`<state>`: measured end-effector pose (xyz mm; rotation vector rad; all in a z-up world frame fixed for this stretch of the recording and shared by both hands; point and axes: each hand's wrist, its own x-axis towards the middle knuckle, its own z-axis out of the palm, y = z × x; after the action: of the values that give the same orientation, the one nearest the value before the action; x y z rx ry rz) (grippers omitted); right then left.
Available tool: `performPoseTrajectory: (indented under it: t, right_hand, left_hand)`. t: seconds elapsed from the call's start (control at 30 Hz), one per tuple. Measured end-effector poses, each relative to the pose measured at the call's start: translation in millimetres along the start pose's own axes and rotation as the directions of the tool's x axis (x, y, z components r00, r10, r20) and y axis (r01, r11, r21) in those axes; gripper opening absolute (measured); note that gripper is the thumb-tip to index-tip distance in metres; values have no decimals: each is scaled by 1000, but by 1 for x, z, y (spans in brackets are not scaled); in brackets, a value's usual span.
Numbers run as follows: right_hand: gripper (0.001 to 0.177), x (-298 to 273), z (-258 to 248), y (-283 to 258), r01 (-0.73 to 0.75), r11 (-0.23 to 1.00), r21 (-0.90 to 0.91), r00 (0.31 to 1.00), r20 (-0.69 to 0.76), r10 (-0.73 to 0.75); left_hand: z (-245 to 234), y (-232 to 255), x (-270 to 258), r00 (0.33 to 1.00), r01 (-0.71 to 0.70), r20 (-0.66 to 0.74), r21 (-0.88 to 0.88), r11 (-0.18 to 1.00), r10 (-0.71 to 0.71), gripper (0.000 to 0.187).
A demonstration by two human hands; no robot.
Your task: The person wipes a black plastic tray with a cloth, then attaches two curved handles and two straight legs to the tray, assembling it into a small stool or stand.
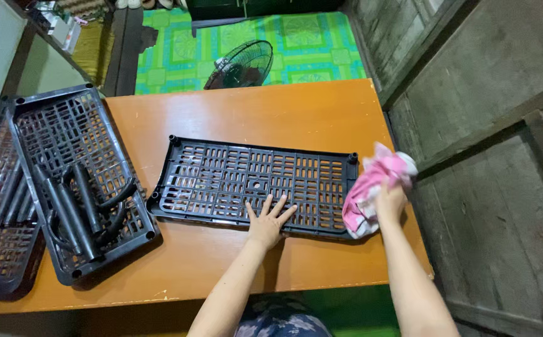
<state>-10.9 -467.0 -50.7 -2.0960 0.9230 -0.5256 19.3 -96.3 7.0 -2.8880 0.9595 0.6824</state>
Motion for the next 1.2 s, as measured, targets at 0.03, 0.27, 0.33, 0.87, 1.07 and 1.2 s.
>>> performPoseTrajectory:
  t: [0.03,0.27,0.33,0.87,1.07,1.2]
  right_hand:
    - [35,14,15,-8,169,981,-95,986,25,-168]
    - [26,51,87,-39,500,674,-544,856,429,-288]
    - [26,55,93,-37,493,681,-542,866,377,-328]
    - [57,6,76,-54,259,806,-532,966,145,-214]
    - [39,-27,52,-23,219,784,-581,938,346,-6]
    - [39,-15,12,-10,285,812,-510,916,395,-72]
  left_hand:
    - [0,0,-3,1000,-1,8,3,1000,0,94]
    - [-6,2,-7,1000,9,17,11,1000,-9,96]
    - [-9,0,-5,1000,5,19,13,1000,-6,96]
    - [-9,0,-1,997,18,76,-74,997,-13,94]
    - [2,-2,2,1000,18,25,-79,997,-16,92]
    - [25,-3,12,992,-2,-127,-48,999,-4,82]
